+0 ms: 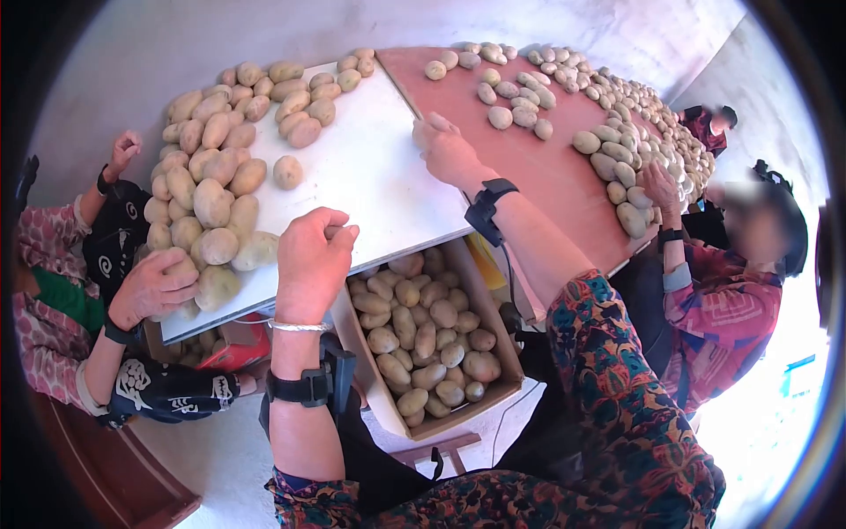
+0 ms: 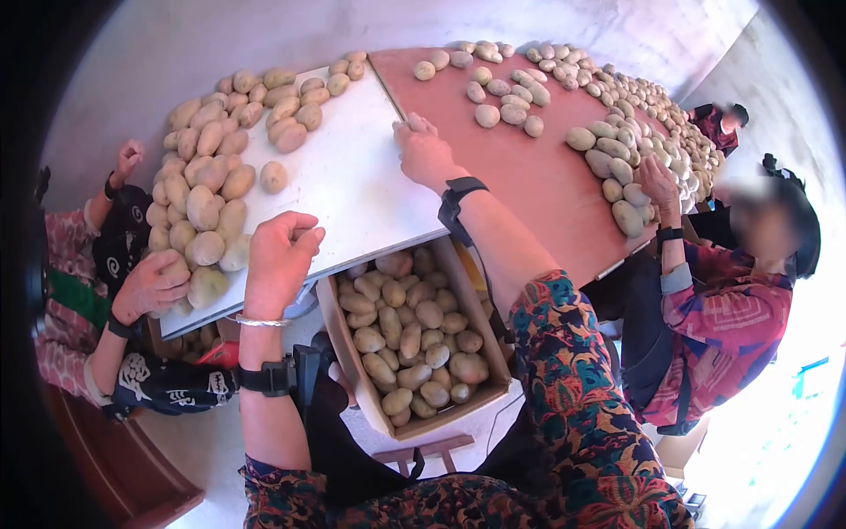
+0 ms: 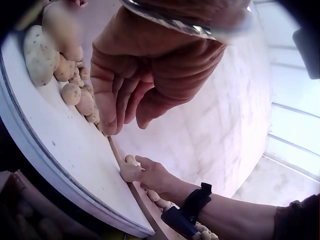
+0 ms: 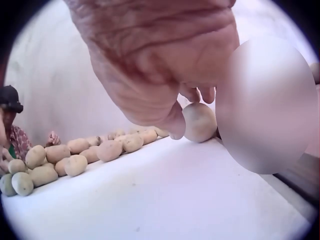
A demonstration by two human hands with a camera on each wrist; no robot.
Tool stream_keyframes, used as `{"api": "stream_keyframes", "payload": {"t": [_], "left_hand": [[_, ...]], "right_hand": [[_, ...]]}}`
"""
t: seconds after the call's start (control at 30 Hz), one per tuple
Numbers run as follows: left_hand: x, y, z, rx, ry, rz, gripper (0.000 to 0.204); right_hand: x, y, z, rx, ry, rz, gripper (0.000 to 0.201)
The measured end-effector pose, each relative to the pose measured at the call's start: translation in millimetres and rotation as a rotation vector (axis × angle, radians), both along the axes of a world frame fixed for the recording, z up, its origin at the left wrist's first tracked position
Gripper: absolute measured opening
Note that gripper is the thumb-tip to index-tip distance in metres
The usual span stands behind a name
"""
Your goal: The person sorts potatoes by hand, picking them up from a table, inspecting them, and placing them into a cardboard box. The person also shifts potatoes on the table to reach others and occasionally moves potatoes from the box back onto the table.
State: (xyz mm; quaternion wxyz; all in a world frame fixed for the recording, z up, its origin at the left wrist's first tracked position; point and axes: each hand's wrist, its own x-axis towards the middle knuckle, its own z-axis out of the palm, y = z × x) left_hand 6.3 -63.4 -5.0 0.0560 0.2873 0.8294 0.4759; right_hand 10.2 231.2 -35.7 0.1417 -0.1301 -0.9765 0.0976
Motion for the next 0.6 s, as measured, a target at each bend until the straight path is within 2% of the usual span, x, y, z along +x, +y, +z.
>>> {"api": "stream_keyframes", "payload": {"t": [0.03, 0.1, 0.13, 0.2, 0.23, 0.27, 0.33, 0.37, 0.4, 0.47, 0.53, 0.57, 0.6], "left_hand": [[-1, 1, 0, -0.005, -0.009, 0.000, 0.023], [-5, 1, -4, -0.005, -0.011, -0.004, 0.024], [-7, 1, -7, -0.021, -0.044, -0.005, 0.024], [-14, 1, -10, -0.006, 0.035, -0.016, 0.024], [-13, 0, -9, -0.019, 0.012, -0.014, 0.024], [-13, 1, -5, -0.006, -0.023, -0.002, 0.024], [-15, 1, -3, 0.001, -0.058, 0.013, 0.024], [-16, 1, -5, 0.022, -0.058, 0.014, 0.025], [-16, 0, -6, 0.043, -0.059, 0.014, 0.025], [-17, -1, -4, 0.027, -0.075, 0.019, 0.025], [-16, -1, -2, 0.053, -0.107, 0.013, 0.025], [-14, -1, 0, 0.050, -0.103, 0.016, 0.025], [-13, 0, 0, 0.045, -0.102, 0.019, 0.025]], "right_hand": [[-9, 15, -9, -0.005, -0.009, 0.000, 0.049], [-23, 48, -47, 0.249, 0.283, 0.059, 0.038], [-6, 33, -35, 0.232, 0.251, 0.061, 0.038], [33, -26, 38, -0.252, 0.252, -0.091, 0.025], [44, -33, 39, -0.317, 0.297, 0.003, 0.018], [57, -44, 42, -0.328, 0.282, 0.002, 0.018], [84, -67, 48, -0.768, -0.040, 0.144, 0.021], [96, -81, 48, -0.804, -0.161, 0.191, 0.023], [102, -81, 35, -0.804, -0.357, 0.230, 0.024], [115, -98, 17, -0.676, -0.545, 0.275, 0.030], [121, -111, -18, -0.379, -0.640, 0.327, 0.035], [124, -118, -32, -0.351, -0.731, 0.245, 0.036], [122, -125, -51, -0.355, -0.730, 0.249, 0.036]]}}
